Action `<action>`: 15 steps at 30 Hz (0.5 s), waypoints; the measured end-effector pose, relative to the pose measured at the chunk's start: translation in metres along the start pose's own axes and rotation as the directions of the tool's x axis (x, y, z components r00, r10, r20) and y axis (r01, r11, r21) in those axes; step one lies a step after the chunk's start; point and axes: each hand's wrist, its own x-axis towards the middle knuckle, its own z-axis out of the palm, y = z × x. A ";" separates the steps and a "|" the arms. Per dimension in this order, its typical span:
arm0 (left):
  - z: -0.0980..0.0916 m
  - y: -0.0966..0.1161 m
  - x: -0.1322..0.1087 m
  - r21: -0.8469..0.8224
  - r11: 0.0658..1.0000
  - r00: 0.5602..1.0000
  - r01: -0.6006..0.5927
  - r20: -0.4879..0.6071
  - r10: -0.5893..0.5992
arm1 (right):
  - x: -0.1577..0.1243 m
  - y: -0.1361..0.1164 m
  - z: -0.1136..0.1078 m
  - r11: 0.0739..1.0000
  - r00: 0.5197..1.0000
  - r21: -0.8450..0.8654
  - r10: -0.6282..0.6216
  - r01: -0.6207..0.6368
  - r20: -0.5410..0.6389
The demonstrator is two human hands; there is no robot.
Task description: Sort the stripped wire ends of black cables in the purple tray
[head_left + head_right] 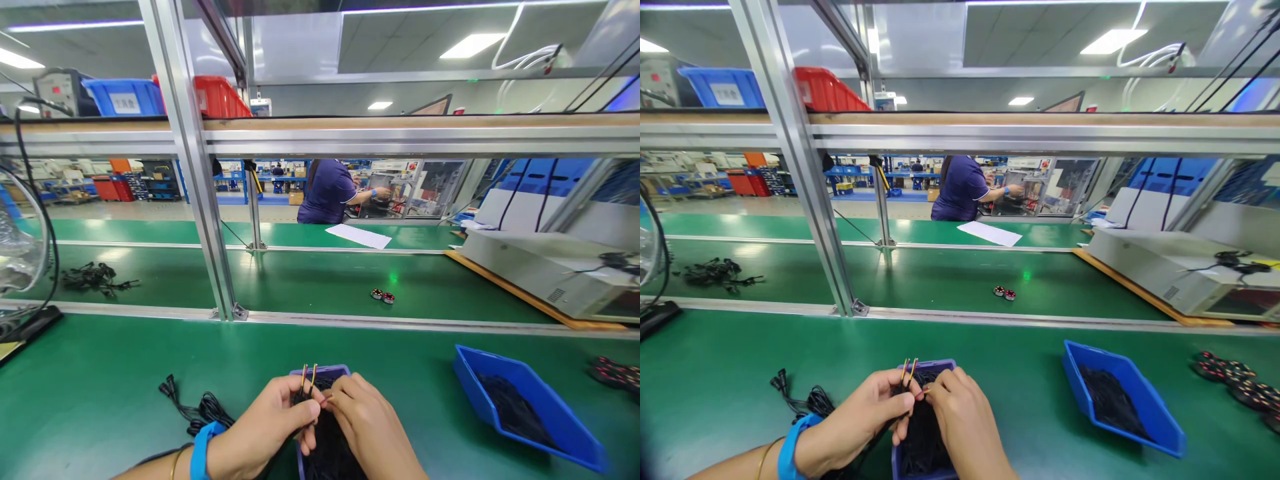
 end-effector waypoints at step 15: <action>-0.004 -0.014 0.002 0.105 0.994 0.994 0.026 -0.106 -0.015 | -0.012 -0.009 -0.013 0.855 0.952 0.515 0.208 -0.065 -0.225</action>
